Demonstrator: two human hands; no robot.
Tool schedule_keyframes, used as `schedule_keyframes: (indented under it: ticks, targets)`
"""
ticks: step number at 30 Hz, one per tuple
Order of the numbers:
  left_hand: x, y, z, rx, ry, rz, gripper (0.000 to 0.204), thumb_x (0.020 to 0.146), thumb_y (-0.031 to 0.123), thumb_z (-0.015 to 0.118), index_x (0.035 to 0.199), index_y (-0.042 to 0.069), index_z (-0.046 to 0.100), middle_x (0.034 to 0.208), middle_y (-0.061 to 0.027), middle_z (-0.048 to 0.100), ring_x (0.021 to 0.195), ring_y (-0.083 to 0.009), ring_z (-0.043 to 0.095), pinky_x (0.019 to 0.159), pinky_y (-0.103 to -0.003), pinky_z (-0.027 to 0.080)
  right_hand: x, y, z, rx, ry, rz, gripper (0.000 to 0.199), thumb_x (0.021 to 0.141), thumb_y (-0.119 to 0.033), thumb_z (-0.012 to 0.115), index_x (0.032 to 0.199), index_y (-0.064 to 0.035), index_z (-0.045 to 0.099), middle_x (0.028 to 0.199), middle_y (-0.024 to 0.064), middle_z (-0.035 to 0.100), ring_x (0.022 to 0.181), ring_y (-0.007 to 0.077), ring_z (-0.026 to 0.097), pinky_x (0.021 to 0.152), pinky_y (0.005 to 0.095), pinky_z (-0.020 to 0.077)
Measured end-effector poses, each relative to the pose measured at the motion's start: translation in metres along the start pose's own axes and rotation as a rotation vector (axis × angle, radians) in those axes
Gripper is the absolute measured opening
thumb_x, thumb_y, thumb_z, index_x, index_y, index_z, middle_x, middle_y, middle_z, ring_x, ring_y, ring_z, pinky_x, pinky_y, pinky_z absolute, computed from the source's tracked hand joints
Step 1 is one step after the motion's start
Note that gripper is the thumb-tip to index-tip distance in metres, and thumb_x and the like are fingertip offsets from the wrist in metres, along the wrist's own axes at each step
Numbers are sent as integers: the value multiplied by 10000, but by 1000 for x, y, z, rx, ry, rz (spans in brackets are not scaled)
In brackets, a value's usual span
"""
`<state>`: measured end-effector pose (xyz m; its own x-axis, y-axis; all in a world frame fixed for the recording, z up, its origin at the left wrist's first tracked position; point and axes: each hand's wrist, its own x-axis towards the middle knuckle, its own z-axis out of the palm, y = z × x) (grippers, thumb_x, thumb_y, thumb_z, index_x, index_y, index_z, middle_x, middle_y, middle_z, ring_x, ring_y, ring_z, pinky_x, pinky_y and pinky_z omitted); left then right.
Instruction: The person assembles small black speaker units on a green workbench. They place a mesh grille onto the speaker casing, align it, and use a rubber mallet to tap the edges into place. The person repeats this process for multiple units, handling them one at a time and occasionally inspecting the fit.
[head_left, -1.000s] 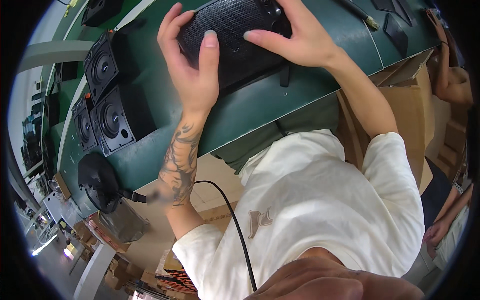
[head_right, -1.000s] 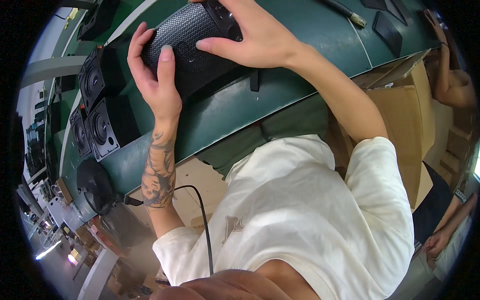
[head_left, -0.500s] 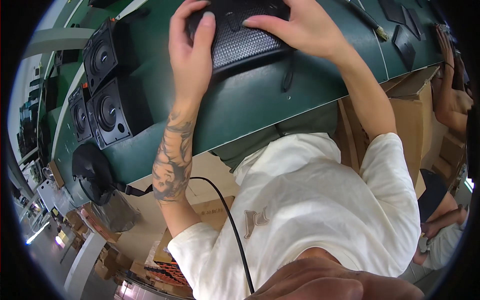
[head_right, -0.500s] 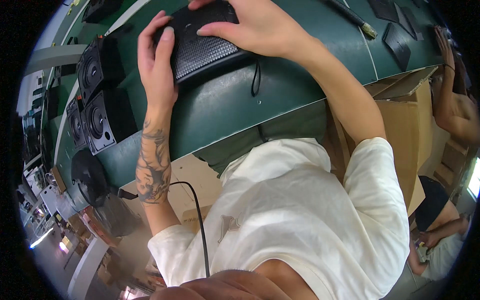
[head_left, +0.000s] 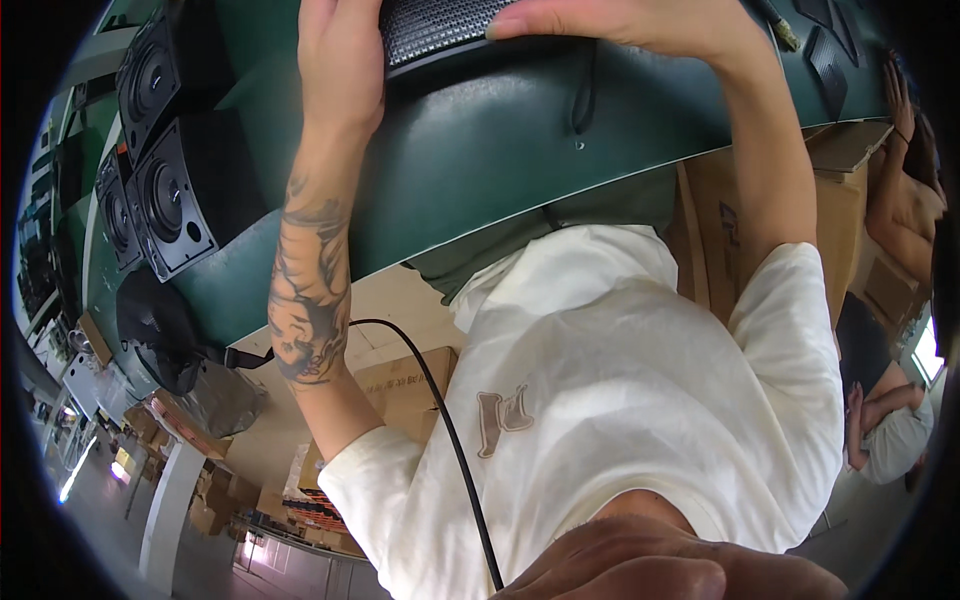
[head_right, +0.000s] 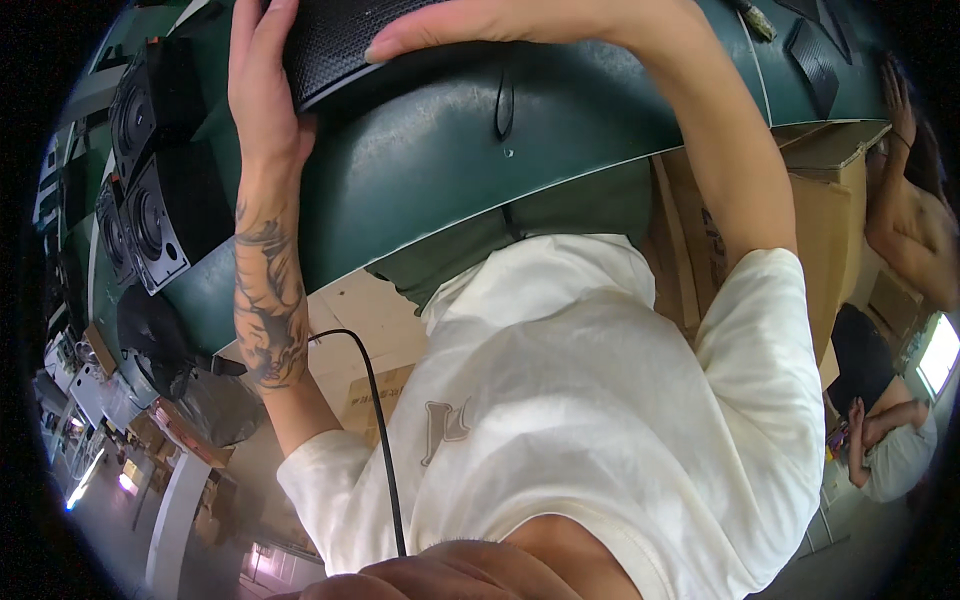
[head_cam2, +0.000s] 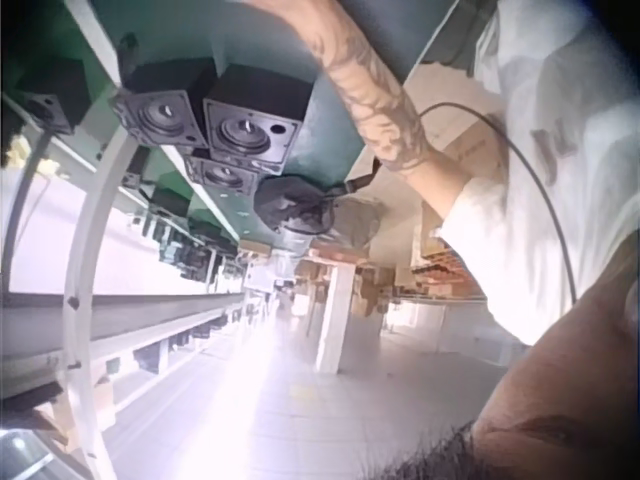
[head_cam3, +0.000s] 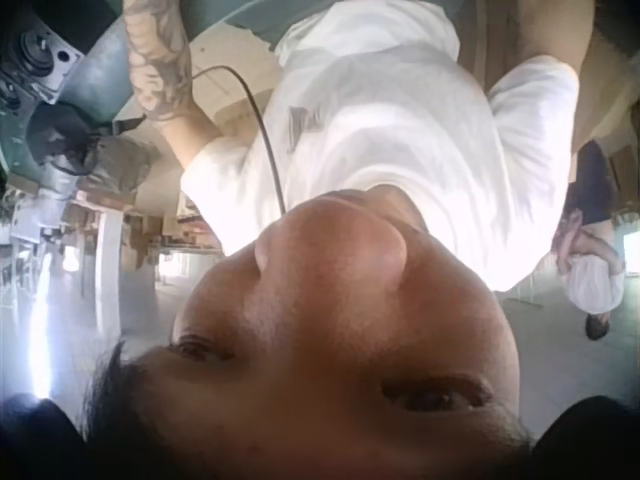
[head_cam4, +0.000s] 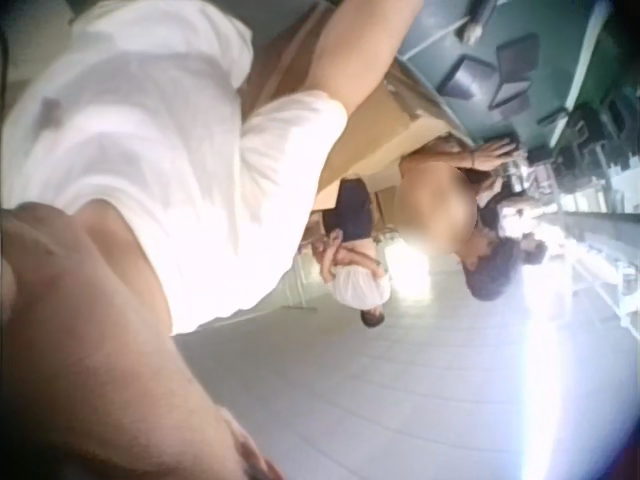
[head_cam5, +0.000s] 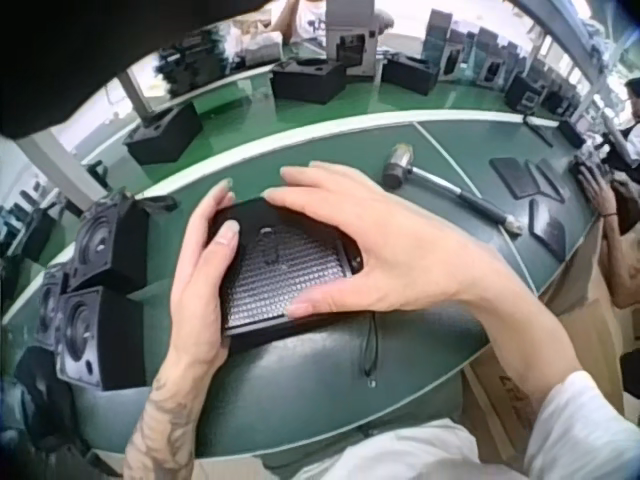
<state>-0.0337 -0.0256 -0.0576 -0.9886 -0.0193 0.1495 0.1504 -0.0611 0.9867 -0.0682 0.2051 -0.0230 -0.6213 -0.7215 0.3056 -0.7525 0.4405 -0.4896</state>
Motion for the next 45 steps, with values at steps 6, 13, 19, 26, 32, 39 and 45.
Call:
schedule_keyframes:
  ticks: [6, 13, 19, 26, 32, 39, 45]
  targets:
    - [3, -13, -16, 222, -63, 153, 512, 1101, 293, 470, 1514, -9, 460, 1526, -130, 474, 1416, -193, 406, 1185, -295, 268, -4, -4, 2, -129, -11, -64, 904, 788, -415, 872, 1471, 31, 482, 1527, 300, 426, 1449, 432, 387, 1194, 464, 344]
    - [4, -17, -14, 249, -47, 275, 554, 1129, 367, 357, 1496, -33, 466, 1523, -135, 480, 1422, -210, 410, 1206, -319, 248, 9, 2, -2, 10, 39, -177, 941, 757, -346, 883, 1499, 26, 439, 1459, 266, 489, 1365, 401, 478, 1145, 443, 406]
    - [4, -27, -20, 295, -67, 289, 592, 1136, 397, 295, 1498, -46, 448, 1535, -151, 464, 1446, -242, 394, 1226, -344, 229, 14, -8, -11, 23, -80, -66, 1036, 749, -330, 881, 1569, -8, 336, 1467, 268, 439, 1380, 409, 420, 1145, 439, 392]
    - [3, -20, -18, 313, -27, 202, 578, 1136, 367, 328, 1535, -45, 398, 1544, -174, 447, 1452, -254, 386, 1216, -345, 250, 20, -14, -25, 66, -187, -40, 1035, 791, -347, 847, 1576, 28, 287, 1494, 291, 365, 1385, 442, 366, 1176, 458, 337]
    - [1, -19, -18, 179, -41, 79, 589, 1138, 364, 348, 1562, -45, 355, 1553, -175, 440, 1454, -246, 388, 1215, -339, 257, 25, -19, -31, -2, -208, -88, 970, 796, -378, 833, 1525, 51, 359, 1436, 285, 436, 1359, 444, 386, 1173, 485, 332]
    - [2, -24, -20, 201, -57, 99, 615, 1143, 377, 324, 1587, -48, 305, 1582, -189, 415, 1479, -253, 365, 1227, -341, 243, 31, -3, -23, 123, -197, -114, 916, 774, -349, 860, 1490, 13, 419, 1404, 247, 443, 1334, 415, 392, 1162, 475, 325]
    - [0, -23, -19, 151, -53, 98, 609, 1146, 367, 311, 1588, -51, 300, 1575, -190, 421, 1475, -253, 374, 1225, -339, 246, 30, -20, -32, 103, -205, -132, 924, 766, -351, 874, 1490, 4, 424, 1405, 246, 433, 1349, 413, 371, 1164, 469, 322]
